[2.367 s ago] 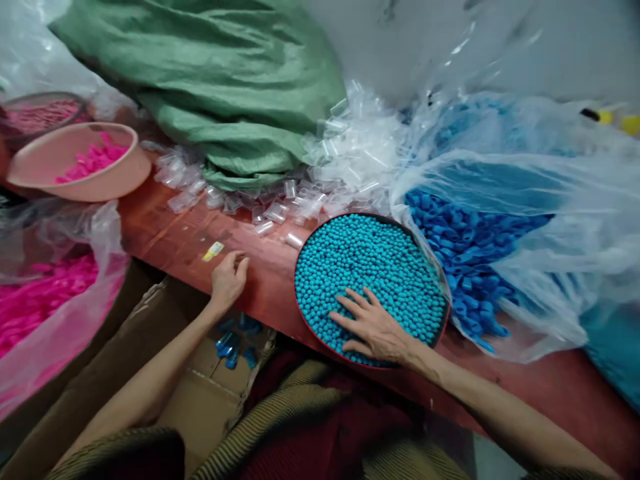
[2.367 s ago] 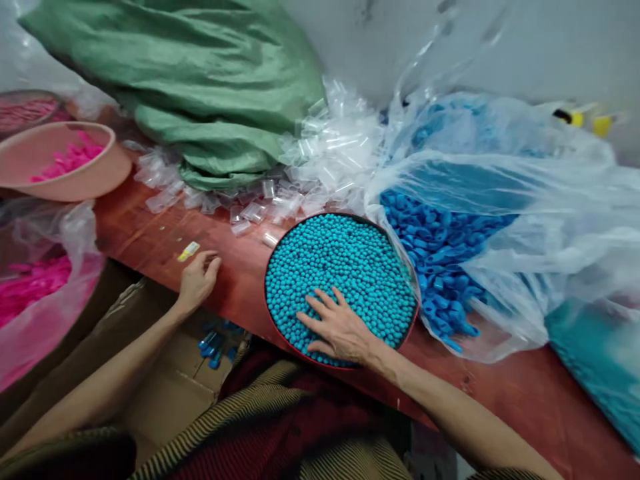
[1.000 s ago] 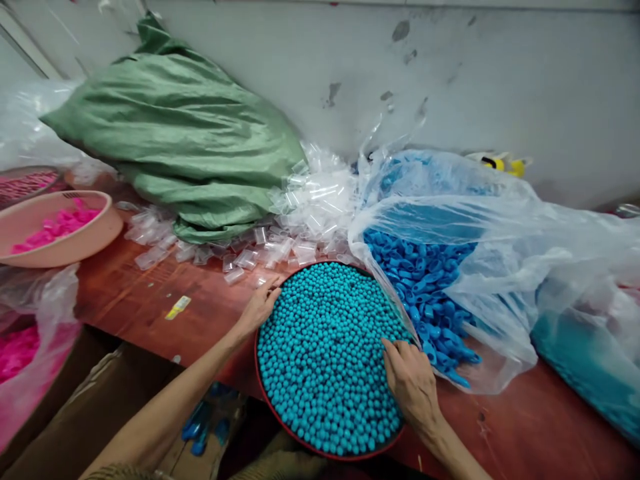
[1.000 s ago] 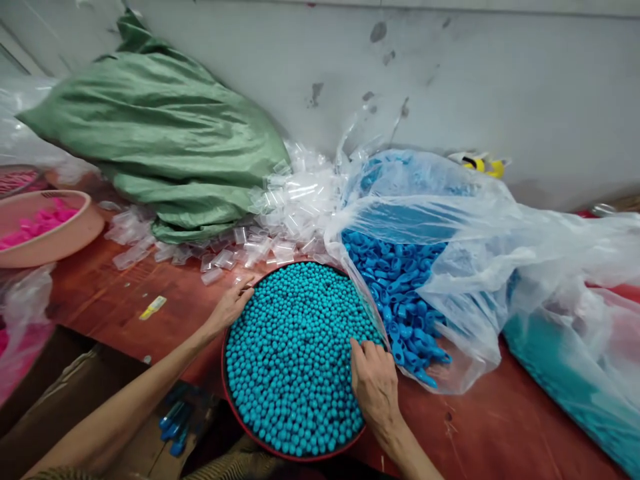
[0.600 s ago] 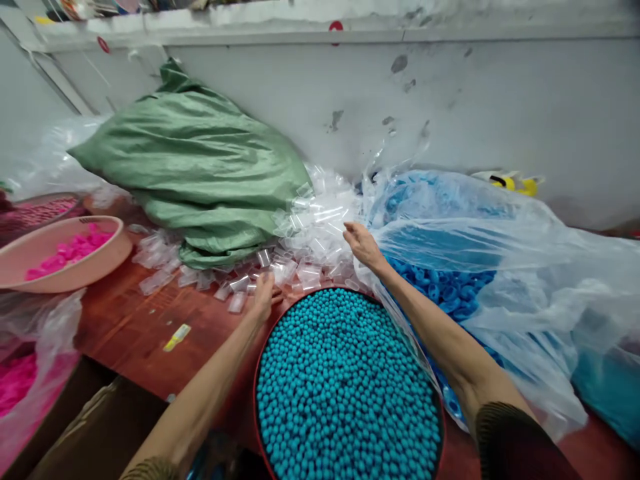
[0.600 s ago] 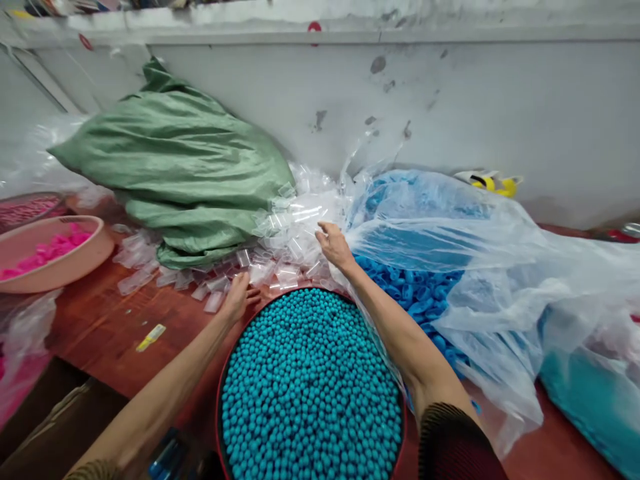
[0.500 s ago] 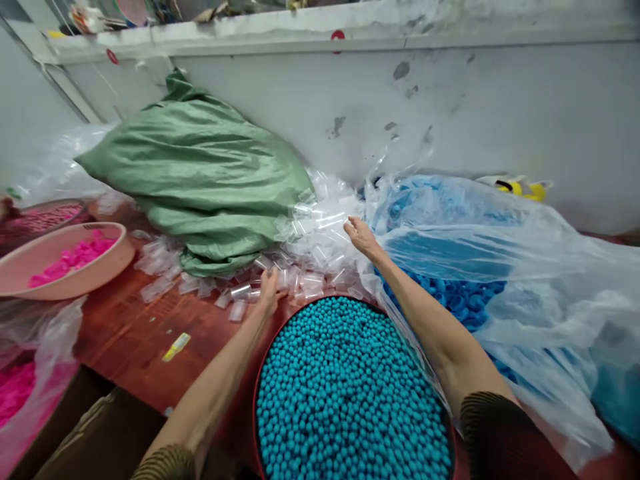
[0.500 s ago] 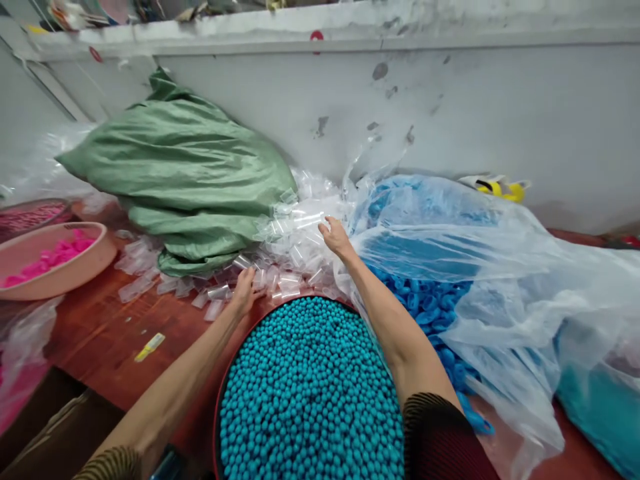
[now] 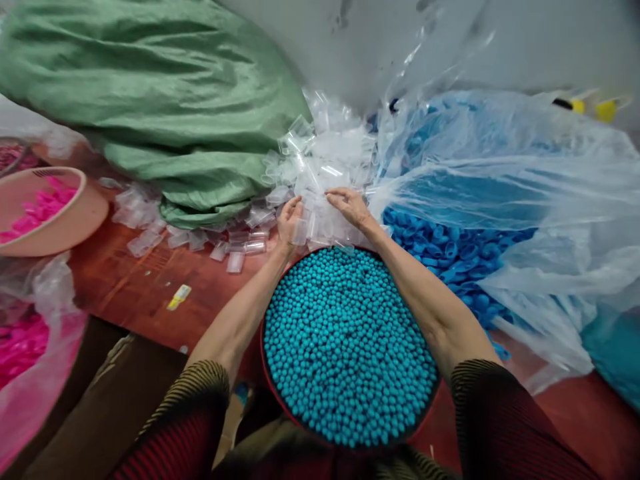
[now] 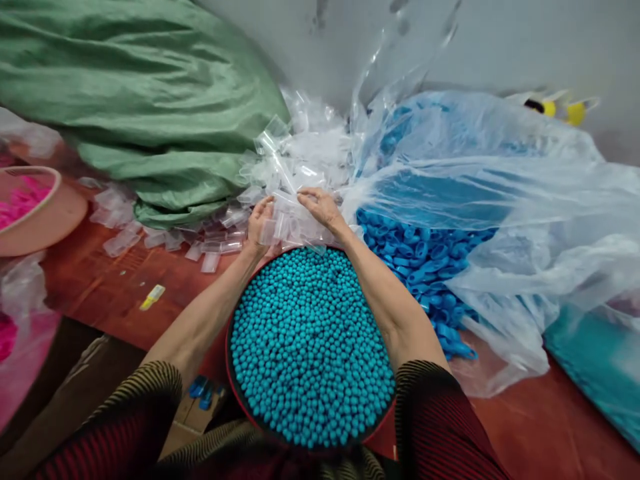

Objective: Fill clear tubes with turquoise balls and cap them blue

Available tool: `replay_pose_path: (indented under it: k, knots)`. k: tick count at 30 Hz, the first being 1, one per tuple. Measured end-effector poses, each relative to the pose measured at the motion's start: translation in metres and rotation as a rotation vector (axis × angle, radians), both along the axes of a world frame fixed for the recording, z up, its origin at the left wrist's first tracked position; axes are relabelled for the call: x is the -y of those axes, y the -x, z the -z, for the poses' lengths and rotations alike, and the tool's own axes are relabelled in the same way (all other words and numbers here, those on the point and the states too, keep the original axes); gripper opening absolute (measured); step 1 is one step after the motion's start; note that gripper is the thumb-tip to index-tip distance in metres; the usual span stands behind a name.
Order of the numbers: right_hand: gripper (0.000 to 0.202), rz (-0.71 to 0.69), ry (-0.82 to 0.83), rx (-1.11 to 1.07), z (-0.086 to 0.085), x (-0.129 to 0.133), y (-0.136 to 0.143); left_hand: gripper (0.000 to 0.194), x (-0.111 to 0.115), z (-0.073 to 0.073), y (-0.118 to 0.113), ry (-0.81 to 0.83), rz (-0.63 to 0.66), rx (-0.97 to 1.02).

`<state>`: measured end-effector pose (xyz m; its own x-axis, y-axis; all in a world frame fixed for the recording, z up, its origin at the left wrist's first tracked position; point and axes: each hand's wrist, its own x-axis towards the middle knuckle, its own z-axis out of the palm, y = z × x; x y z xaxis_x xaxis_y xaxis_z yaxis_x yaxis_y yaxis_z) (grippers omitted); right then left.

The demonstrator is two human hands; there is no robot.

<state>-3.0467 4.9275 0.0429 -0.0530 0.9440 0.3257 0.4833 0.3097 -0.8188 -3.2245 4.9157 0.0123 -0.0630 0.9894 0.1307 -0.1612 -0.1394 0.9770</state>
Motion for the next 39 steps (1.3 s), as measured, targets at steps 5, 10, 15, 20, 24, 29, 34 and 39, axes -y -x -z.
replay_pose_path:
  k: [5, 10, 15, 20, 24, 29, 34, 39]
  knots:
    - [0.039, 0.029, -0.135, 0.001, 0.008, 0.053, -0.008, 0.06, 0.035, -0.009, -0.008, -0.15, 0.133, -0.309]
    - [0.041, -0.015, -0.15, 0.101, 0.008, 0.089, -0.02, 0.06, 0.065, -0.013, -0.005, -0.306, 0.178, -0.665]
    - [0.04, -0.069, -0.069, 0.245, 0.0, 0.101, -0.026, 0.063, 0.078, -0.015, -0.001, -0.371, 0.255, -0.821]
    - [0.041, -0.008, -0.08, 0.328, -0.01, 0.135, -0.032, 0.06, 0.092, -0.011, 0.004, -0.434, 0.271, -0.909]
    - [0.035, 0.28, -0.103, 0.455, -0.021, 0.198, -0.04, 0.052, 0.113, -0.017, 0.011, -0.529, 0.022, -0.989]
    - [0.035, 0.228, 0.14, 0.877, -0.007, 0.265, -0.032, 0.038, 0.165, -0.019, 0.013, -0.67, 0.115, -1.191]
    - [0.025, 0.148, 0.015, 0.908, 0.011, 0.279, -0.011, 0.041, 0.214, -0.016, 0.002, -0.907, 0.318, -1.397]
    - [0.017, -0.11, 0.038, 0.648, 0.008, 0.286, 0.004, 0.042, 0.23, -0.017, -0.001, -0.91, 0.437, -1.494]
